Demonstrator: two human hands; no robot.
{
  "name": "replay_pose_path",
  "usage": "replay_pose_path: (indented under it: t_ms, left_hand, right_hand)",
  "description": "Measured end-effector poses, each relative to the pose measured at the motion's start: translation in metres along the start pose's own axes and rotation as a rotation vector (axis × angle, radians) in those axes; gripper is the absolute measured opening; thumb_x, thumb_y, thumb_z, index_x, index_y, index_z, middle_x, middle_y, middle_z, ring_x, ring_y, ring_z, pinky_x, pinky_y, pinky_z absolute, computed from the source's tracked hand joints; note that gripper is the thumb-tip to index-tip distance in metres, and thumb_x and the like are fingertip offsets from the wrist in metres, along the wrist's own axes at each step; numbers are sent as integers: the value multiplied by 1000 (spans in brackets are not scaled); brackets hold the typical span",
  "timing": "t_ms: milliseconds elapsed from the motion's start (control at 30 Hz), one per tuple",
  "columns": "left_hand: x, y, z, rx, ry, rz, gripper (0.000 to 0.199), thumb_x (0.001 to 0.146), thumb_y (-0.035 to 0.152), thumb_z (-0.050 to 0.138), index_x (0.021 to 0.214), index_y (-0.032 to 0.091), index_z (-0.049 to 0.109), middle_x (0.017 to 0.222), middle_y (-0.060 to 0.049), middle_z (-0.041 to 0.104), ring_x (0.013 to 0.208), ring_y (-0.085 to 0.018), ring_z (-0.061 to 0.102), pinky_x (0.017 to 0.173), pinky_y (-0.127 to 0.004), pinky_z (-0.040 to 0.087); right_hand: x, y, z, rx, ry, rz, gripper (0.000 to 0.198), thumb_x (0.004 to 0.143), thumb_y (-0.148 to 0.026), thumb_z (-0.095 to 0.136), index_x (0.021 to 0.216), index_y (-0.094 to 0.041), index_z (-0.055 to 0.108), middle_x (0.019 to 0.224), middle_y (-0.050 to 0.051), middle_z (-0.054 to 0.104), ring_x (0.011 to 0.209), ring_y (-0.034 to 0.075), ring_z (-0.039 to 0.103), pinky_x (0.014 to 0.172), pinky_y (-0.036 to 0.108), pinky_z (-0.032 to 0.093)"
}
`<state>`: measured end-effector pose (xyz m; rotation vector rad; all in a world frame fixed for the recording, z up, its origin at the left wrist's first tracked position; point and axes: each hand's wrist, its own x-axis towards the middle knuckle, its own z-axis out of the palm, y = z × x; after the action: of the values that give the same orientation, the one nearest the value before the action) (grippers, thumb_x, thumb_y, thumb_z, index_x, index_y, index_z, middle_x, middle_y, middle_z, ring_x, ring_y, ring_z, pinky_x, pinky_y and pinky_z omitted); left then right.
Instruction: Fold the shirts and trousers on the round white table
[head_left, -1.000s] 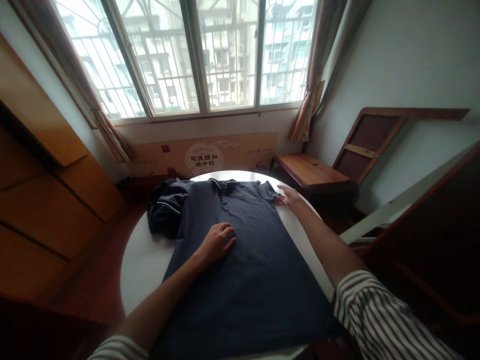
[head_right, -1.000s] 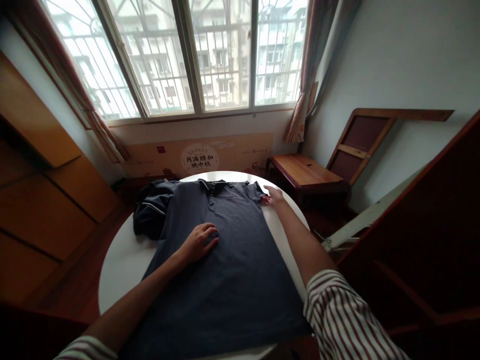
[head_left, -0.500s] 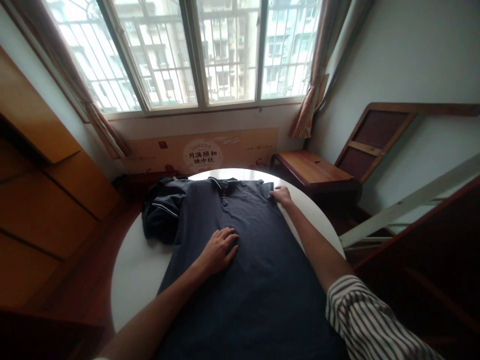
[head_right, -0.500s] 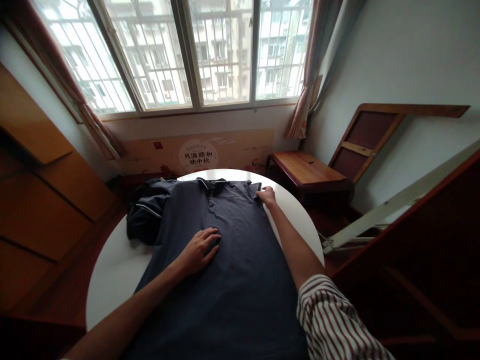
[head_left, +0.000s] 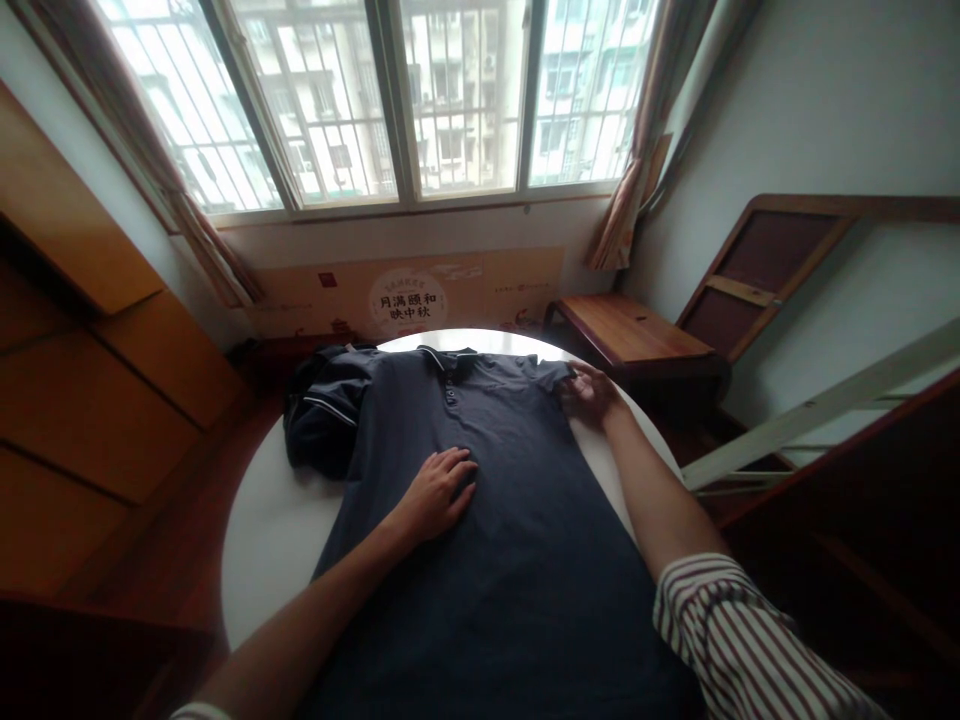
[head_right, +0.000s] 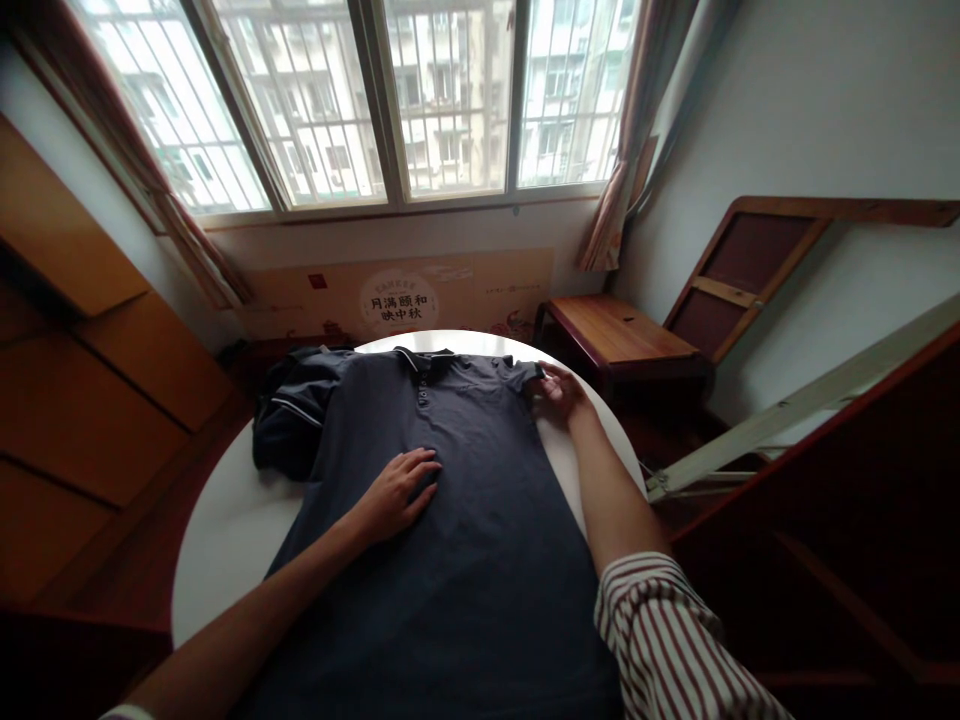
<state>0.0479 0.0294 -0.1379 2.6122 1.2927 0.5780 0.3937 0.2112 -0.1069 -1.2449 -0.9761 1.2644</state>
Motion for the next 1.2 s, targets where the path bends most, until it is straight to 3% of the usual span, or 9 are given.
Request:
replay_pose_path:
  t_ms: [167, 300, 400, 500, 633, 733, 867, 1033, 1200]
  left_hand:
    - [0, 1, -2, 4, -16, -7, 36, 99, 34, 46, 131, 20, 56, 145, -11, 51, 137, -27, 43, 117, -51, 33]
    - [0, 2, -3, 9, -23, -12, 36, 99, 33, 46, 132, 20, 56, 145, -11, 51, 138, -27, 43, 117, -50, 33]
    - [0, 2, -4, 10, -22, -8, 36, 99, 33, 46, 132, 21, 56, 145, -10, 51, 138, -26, 44, 116, -49, 33]
    - [0, 3, -4, 9, -19, -4, 36, 99, 34, 46, 132, 21, 56, 145, -11, 52, 137, -27, 44, 116, -49, 34]
    - [0, 2, -4, 18, -20, -6, 37, 99, 34, 46, 132, 20, 55, 145, -10, 51, 138, -27, 43, 117, -50, 34]
    - [0, 2, -3, 25, -18, -4, 36, 99, 34, 46, 131, 21, 56, 145, -9, 52, 138, -26, 44, 117, -48, 33]
    - [-1, 1, -2, 27, -20, -13, 36, 99, 35, 45, 131, 23, 56, 145, -8, 51, 138, -26, 43, 117, -48, 33]
    - [-1, 2, -2, 18, -28, -21, 36, 99, 36, 44, 132, 23, 55, 147, -8, 50, 139, -26, 42, 117, -49, 32]
    - [0, 3, -3, 0, -29, -24, 36, 99, 35, 45, 131, 23, 56, 146, -8, 51, 139, -26, 42, 117, -50, 32]
  right_hand:
    - [6, 6, 17, -176, -26, -27, 30, 86, -36, 65, 109, -19, 62, 74, 1, 63, 57, 13, 57, 54, 24, 50]
    - [16, 7, 23, -336, 72, -58, 22, 78, -30, 71, 89, -12, 68, 71, 4, 64, 59, 14, 57, 56, 25, 48]
    - [20, -1, 17, -451, 213, -134, 15, 70, -17, 72, 83, -10, 68, 80, 8, 67, 74, 19, 61, 69, 29, 51]
    - [19, -15, 14, -537, 296, -236, 33, 60, -5, 69, 93, -12, 70, 99, 10, 69, 98, 24, 61, 88, 30, 49]
    - [10, -30, 31, -802, 228, -498, 58, 58, 2, 64, 114, -15, 68, 117, 11, 65, 111, 27, 58, 100, 32, 45]
    - [3, -33, 50, -937, 15, -627, 62, 62, -3, 69, 122, -15, 65, 115, 12, 65, 99, 25, 64, 91, 34, 52]
    - [-1, -31, 65, -780, -382, -485, 60, 78, -24, 71, 135, -18, 55, 94, 6, 71, 63, 15, 66, 63, 29, 57]
    - [4, -20, 64, -1138, -124, -470, 33, 87, -20, 63, 119, -15, 67, 99, 10, 74, 83, 19, 70, 81, 29, 55]
    - [8, 1, 66, -1242, -142, -380, 53, 82, -38, 74, 126, -10, 62, 100, 13, 74, 89, 23, 70, 81, 29, 53]
